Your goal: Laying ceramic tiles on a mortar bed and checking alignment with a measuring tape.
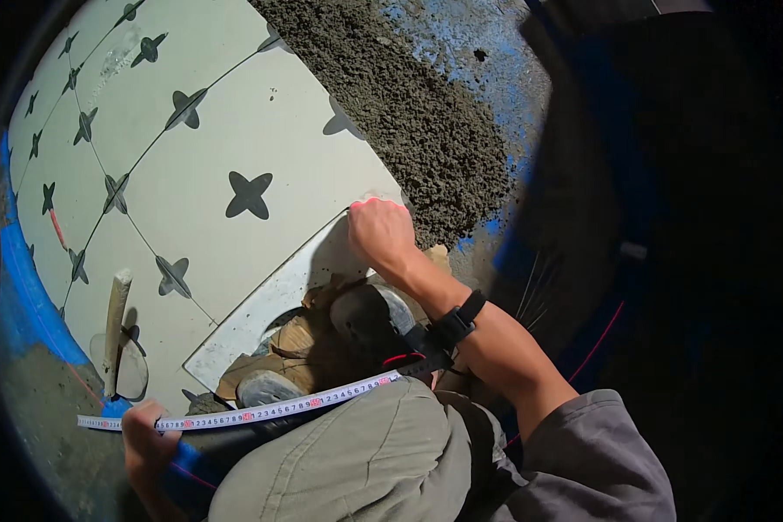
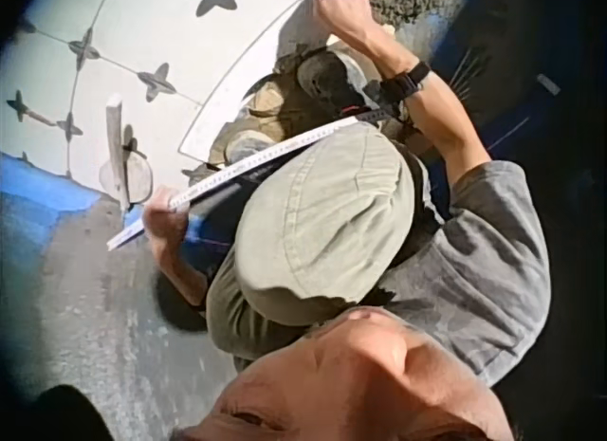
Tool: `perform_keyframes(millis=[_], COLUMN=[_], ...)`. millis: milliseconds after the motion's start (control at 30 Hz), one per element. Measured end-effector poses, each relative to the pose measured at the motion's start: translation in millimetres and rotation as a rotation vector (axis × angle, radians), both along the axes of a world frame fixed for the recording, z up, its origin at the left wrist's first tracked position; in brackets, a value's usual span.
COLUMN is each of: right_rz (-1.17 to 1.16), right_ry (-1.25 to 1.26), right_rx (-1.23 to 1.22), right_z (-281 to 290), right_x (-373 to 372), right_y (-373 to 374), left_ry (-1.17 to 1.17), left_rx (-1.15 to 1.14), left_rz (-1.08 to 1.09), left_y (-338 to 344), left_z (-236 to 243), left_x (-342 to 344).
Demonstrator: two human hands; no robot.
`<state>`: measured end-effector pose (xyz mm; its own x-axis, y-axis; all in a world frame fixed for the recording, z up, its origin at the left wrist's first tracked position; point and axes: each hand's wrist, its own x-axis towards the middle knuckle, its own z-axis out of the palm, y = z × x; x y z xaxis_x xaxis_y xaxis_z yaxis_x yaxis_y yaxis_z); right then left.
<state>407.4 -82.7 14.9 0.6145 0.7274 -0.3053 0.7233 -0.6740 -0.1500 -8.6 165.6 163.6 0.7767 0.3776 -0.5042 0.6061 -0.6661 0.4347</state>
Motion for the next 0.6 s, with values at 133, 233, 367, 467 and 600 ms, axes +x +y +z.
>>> perform_keyframes(millis=[133,233,367,467,600], right_rz=[0.013,-0.005,0.033,0.057,0.032], right_ry=[0.035,0.023,0.009,0.030,0.087], right_rx=[-0.053,-0.077,-0.094,-0.169,-0.211], right_z=[-1,-3,2,2,9], right_x=[-6,-2,4,1,3], right_y=[-17,-14,-2,-3,-15], left_ry=[0.006,-0.018,-0.049,0.023,0.031], left_rx=[0.005,-0.003,0.019,-0.033,-0.037], left_rz=[0.043,0.035,-0.001,0.018,0.008], left_y=[-2,-3,-3,-1,1], left_z=[4,-4,-10,-6,-4], left_x=[-4,-6,-12,-12,-11])
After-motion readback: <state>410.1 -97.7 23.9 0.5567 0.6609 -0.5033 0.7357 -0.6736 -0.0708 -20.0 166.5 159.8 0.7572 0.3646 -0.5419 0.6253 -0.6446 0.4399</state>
